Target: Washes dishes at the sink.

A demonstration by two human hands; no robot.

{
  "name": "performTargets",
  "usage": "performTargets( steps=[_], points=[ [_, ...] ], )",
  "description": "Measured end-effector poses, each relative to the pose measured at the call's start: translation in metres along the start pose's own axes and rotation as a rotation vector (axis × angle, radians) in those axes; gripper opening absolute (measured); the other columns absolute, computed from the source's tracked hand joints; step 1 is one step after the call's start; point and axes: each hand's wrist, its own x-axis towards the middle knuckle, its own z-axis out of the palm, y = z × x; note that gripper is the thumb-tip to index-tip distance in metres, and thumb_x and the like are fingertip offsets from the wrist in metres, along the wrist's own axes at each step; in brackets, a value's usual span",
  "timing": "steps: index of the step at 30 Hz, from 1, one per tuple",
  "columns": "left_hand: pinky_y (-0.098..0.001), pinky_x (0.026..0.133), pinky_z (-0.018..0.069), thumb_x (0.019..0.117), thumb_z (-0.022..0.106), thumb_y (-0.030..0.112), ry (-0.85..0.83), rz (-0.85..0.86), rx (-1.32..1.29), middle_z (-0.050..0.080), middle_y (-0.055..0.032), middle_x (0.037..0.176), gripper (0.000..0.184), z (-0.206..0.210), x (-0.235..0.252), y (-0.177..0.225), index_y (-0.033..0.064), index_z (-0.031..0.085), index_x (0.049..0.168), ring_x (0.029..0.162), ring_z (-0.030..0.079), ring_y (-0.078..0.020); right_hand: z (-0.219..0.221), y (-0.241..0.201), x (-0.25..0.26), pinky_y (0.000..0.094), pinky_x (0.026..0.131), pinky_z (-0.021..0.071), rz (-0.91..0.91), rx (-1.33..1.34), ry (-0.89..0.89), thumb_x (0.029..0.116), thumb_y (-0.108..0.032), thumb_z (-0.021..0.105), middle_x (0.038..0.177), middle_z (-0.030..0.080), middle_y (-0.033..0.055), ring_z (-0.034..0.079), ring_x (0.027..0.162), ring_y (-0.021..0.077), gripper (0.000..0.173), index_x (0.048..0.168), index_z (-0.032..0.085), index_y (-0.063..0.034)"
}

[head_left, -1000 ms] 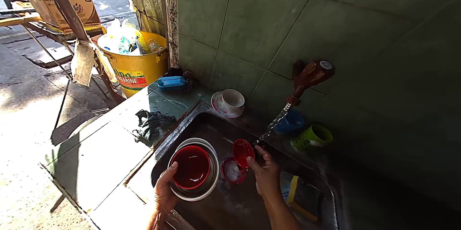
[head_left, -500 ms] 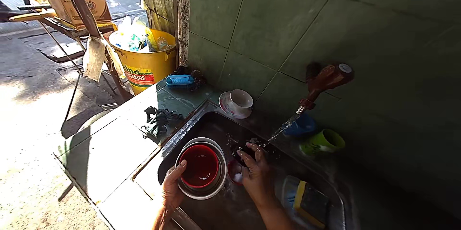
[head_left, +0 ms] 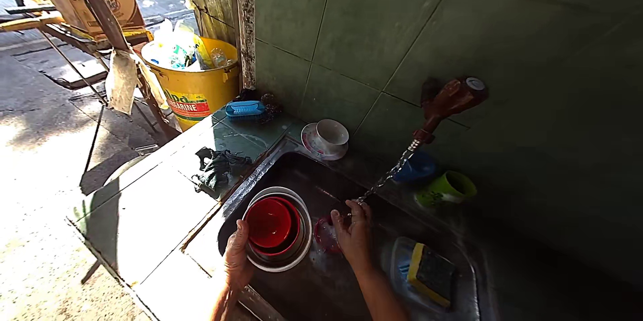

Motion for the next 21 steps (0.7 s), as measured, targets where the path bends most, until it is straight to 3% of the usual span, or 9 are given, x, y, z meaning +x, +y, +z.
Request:
performTargets(
  steps=[2,3,4,7,9,14,17,19,21],
  points=[
    [-0.0389,0.093,0.0609,0.0625,0.089,0.064,0.001,-0.012,0.016,0.074,-0.0128,0.112,0.092,0.0,-0.001,0.0,0.0026,0.061,0.125,0.106,0.072,-0.02,-0.003,0.03,0.008,0.0567,0.111,0.0427,0.315,-0.189,-0.291,0.0945,-0.039,0.072,0.14,0.051,0.0351,0.053,0.131,0.0467,0.071,0.14,0.05,0.0119],
    [-0.0383,0.092,0.061,0.0616,0.089,0.065,0.01,-0.015,0.03,0.074,-0.0122,0.111,0.093,0.0,-0.001,0.0,0.0031,0.061,0.125,0.105,0.072,-0.0192,-0.002,0.042,0.011,0.0561,0.11,0.0433,0.427,-0.217,-0.41,0.0943,-0.038,0.072,0.138,0.055,0.0335,0.055,0.129,0.0447,0.072,0.14,0.048,0.0115],
    [-0.0387,0.092,0.0609,0.0596,0.089,0.067,0.018,-0.019,0.036,0.074,-0.0124,0.111,0.096,0.001,0.0,0.0,0.0031,0.06,0.126,0.106,0.072,-0.0196,0.002,0.05,0.013,0.0556,0.107,0.0453,0.492,-0.218,-0.481,0.0948,-0.031,0.072,0.131,0.06,0.0314,0.059,0.125,0.043,0.062,0.136,0.053,0.0112],
    [-0.0396,0.092,0.0611,0.0589,0.09,0.066,0.013,-0.02,0.028,0.074,-0.0129,0.112,0.096,0.0,0.0,-0.001,0.0033,0.061,0.126,0.106,0.072,-0.0205,0.01,0.054,0.011,0.0528,0.099,0.0504,0.524,-0.232,-0.555,0.1003,-0.015,0.059,0.121,0.066,0.0271,0.065,0.114,0.0382,0.033,0.123,0.062,0.0083],
    [-0.0395,0.093,0.0606,0.0594,0.089,0.066,0.004,-0.017,0.031,0.074,-0.013,0.112,0.096,-0.001,0.0,-0.001,0.003,0.061,0.126,0.107,0.072,-0.0207,0.007,0.044,0.013,0.0525,0.107,0.0459,0.495,-0.277,-0.576,0.1025,-0.009,0.052,0.128,0.064,0.0275,0.061,0.124,0.038,0.031,0.126,0.062,0.0089],
    [-0.0391,0.092,0.0611,0.0608,0.089,0.065,0.005,-0.023,0.016,0.074,-0.0129,0.11,0.092,0.001,0.001,-0.001,0.0026,0.062,0.123,0.105,0.073,-0.0206,-0.01,0.025,0.023,0.0517,0.108,0.0449,0.412,-0.352,-0.544,0.1016,-0.001,0.05,0.131,0.063,0.0264,0.059,0.127,0.0386,0.032,0.13,0.061,0.0062],
    [-0.0398,0.094,0.06,0.0625,0.088,0.066,-0.009,-0.011,0.026,0.074,-0.0132,0.112,0.091,-0.003,0.002,-0.002,0.0033,0.063,0.123,0.107,0.072,-0.0208,-0.02,0.012,0.024,0.0492,0.112,0.0432,0.257,-0.347,-0.399,0.1019,0.003,0.044,0.145,0.056,0.0227,0.055,0.134,0.0372,0.038,0.134,0.064,0.0009],
    [-0.0397,0.094,0.0602,0.0625,0.088,0.065,-0.008,-0.011,0.019,0.074,-0.0133,0.111,0.091,-0.003,0.002,-0.002,0.0036,0.063,0.124,0.107,0.072,-0.0208,-0.019,0.014,0.024,0.0534,0.109,0.0459,0.164,-0.212,-0.213,0.1021,0.003,0.045,0.136,0.064,0.0237,0.061,0.127,0.0394,0.035,0.129,0.067,0.0034],
    [-0.039,0.094,0.0605,0.0615,0.089,0.065,-0.001,-0.016,0.017,0.074,-0.0128,0.111,0.092,-0.001,0.0,-0.001,0.0036,0.063,0.124,0.107,0.072,-0.0205,-0.015,0.016,0.028,0.049,0.107,0.0465,0.254,0.052,-0.156,0.1028,0.0,0.047,0.127,0.068,0.023,0.064,0.121,0.0335,0.032,0.127,0.067,0.0057]
  ],
)
